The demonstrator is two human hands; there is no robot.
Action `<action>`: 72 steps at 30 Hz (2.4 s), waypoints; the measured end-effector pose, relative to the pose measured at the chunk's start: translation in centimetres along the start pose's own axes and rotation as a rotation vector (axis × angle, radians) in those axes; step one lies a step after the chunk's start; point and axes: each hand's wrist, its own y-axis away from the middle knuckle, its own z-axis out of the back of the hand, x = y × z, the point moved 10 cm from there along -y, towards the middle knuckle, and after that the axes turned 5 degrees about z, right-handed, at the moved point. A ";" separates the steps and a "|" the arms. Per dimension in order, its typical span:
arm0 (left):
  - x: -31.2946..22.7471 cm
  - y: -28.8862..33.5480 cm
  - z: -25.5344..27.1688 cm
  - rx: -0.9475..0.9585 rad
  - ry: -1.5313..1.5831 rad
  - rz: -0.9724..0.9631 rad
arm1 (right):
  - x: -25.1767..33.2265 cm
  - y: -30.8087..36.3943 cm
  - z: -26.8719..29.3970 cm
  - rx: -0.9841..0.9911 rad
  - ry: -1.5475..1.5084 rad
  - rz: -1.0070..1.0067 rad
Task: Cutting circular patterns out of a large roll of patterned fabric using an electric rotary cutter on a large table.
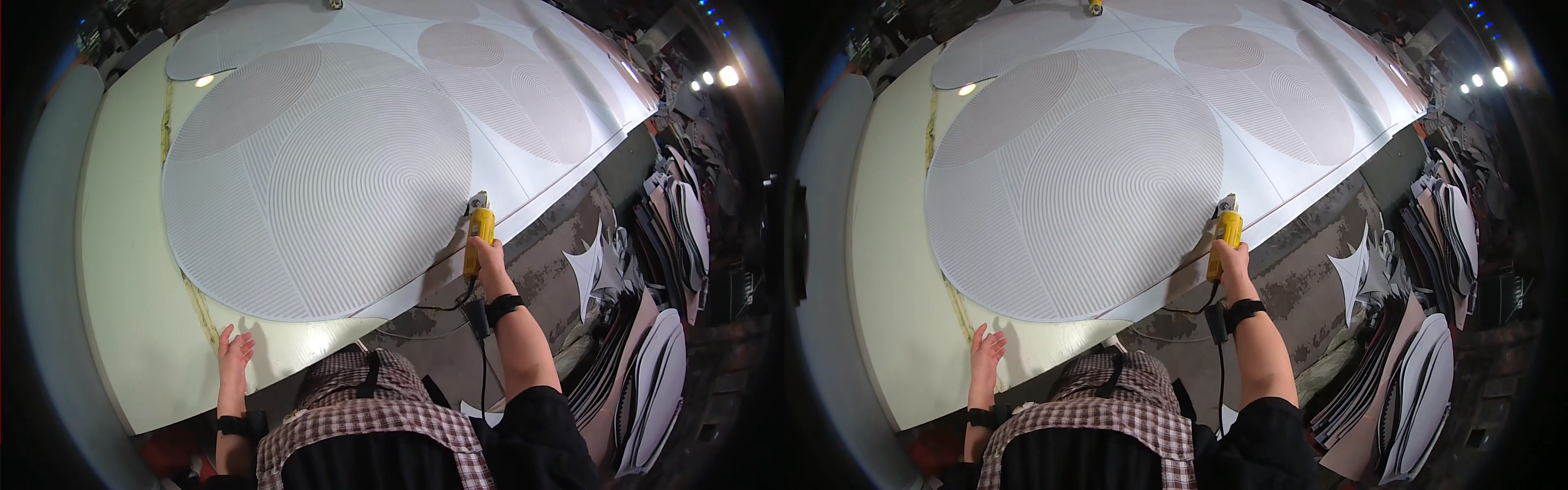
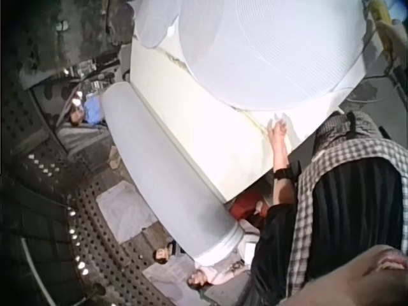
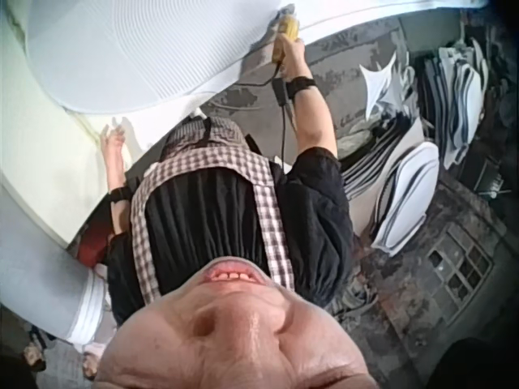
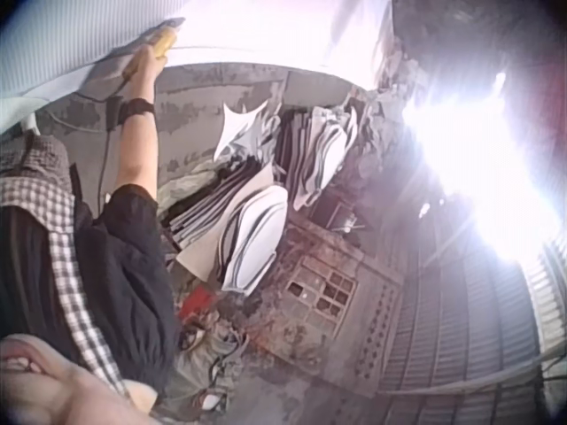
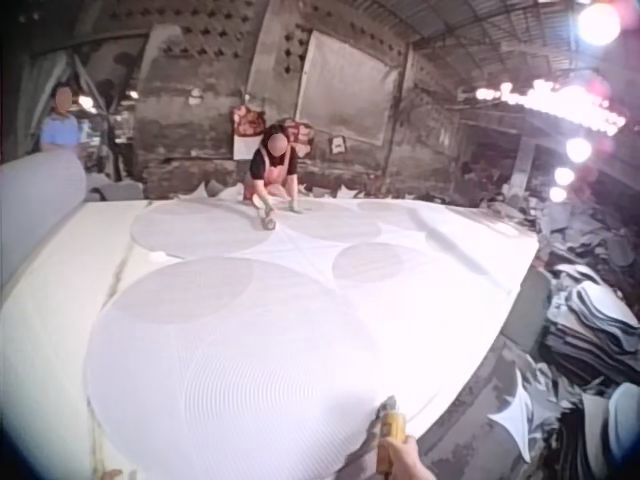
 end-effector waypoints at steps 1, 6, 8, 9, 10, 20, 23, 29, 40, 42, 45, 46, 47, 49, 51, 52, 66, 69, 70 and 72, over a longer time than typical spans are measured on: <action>-0.5 -0.2 0.0 -0.003 -0.015 -0.008 | 0.4 -0.6 0.2 -0.015 0.045 0.010; -1.7 -0.7 0.9 -0.020 -0.029 -0.027 | 1.8 -3.0 -0.2 -0.012 0.035 0.029; -1.6 -0.7 2.1 -0.055 -0.011 -0.029 | 2.5 -4.1 -0.5 0.006 0.045 0.046; -1.5 -0.6 2.6 -0.056 -0.008 -0.027 | 2.8 -4.6 -0.7 0.012 0.048 0.057; -1.4 -0.7 3.1 -0.075 -0.004 -0.028 | 3.1 -5.4 -0.5 0.016 0.052 0.071; 1.3 0.2 5.4 -0.238 0.000 0.043 | 5.6 -12.5 -0.2 0.040 0.297 0.105; 2.0 0.1 4.1 -0.260 0.008 0.054 | 6.6 -14.3 -0.8 0.074 0.316 0.121; 2.4 -0.2 -1.1 -0.272 -0.038 0.033 | 7.5 -19.0 -1.4 0.114 0.346 0.158; 3.2 -0.3 -5.4 -0.366 -0.029 -0.070 | 8.5 -22.8 -4.1 0.195 0.238 0.224; 2.7 0.0 -6.3 -0.318 -0.060 -0.104 | 7.6 -22.9 -4.1 0.186 0.185 0.183; 2.0 0.3 -6.8 -0.292 -0.040 -0.156 | 6.8 -23.8 -3.2 0.191 0.179 0.218; 1.5 0.1 -6.7 -0.317 -0.034 -0.186 | 6.8 -24.2 -3.0 0.196 0.162 0.233; 1.6 -0.2 -6.8 -0.299 -0.068 -0.163 | 6.4 -24.7 -2.4 0.184 0.159 0.235; 1.8 0.5 -5.8 -0.315 -0.107 -0.148 | 6.3 -24.0 -3.1 0.197 0.139 0.221; 1.4 0.1 -4.9 -0.319 -0.124 -0.148 | 6.6 -23.9 -3.6 0.201 0.143 0.234; 1.2 0.0 -4.5 -0.323 -0.124 -0.152 | 6.9 -23.5 -3.7 0.216 0.096 0.227; -1.2 -1.9 -3.0 -0.289 -0.235 -0.119 | 8.7 -23.9 -4.6 0.209 0.248 0.170; -1.1 -1.9 -3.3 -0.291 -0.258 -0.128 | 8.4 -23.4 -4.1 0.202 0.164 0.143; -0.8 -1.6 -3.2 -0.301 -0.265 -0.113 | 8.4 -23.3 -3.9 0.197 0.164 0.139; -0.5 -1.3 -3.3 -0.294 -0.264 -0.106 | 8.6 -23.3 -3.6 0.182 0.189 0.141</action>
